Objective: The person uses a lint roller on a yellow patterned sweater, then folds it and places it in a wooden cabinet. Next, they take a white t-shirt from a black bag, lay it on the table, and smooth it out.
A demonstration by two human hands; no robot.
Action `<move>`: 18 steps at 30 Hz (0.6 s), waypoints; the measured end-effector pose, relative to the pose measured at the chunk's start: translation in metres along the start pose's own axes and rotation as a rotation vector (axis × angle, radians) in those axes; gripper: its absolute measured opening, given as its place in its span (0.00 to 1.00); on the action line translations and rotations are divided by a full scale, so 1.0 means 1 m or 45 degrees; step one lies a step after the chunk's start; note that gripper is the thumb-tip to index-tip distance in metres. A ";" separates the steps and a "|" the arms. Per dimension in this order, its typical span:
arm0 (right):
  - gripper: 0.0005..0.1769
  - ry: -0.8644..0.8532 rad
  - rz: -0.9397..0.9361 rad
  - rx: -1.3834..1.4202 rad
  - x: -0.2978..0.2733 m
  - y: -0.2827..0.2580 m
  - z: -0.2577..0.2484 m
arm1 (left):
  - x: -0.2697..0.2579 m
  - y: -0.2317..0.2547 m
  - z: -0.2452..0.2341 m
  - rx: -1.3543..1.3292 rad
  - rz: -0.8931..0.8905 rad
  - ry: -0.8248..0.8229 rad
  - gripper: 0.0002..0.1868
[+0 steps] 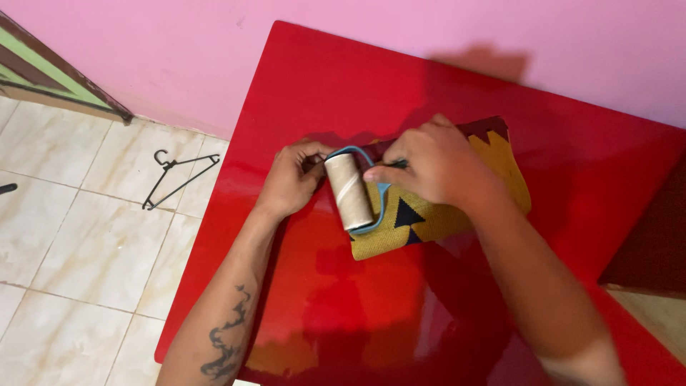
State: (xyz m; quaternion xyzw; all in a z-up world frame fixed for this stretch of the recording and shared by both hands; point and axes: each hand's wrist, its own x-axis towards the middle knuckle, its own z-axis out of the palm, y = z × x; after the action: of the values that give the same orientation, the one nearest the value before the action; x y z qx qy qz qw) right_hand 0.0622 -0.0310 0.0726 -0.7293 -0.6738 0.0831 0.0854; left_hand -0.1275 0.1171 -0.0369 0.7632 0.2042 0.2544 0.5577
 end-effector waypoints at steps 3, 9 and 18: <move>0.26 -0.005 0.008 -0.059 -0.021 0.015 -0.021 | 0.002 -0.006 0.001 0.137 -0.054 0.000 0.20; 0.25 0.031 0.003 -0.149 -0.046 0.013 -0.018 | 0.002 -0.006 0.006 -0.044 -0.025 0.028 0.09; 0.23 -0.138 0.072 -0.098 -0.048 -0.017 -0.036 | -0.005 0.008 0.010 0.146 -0.080 -0.004 0.15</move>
State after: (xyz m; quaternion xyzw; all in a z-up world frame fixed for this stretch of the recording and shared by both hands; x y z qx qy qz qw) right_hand 0.0509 -0.0777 0.1118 -0.7451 -0.6593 0.0991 0.0184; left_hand -0.1248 0.1042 -0.0322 0.7877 0.2413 0.2234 0.5210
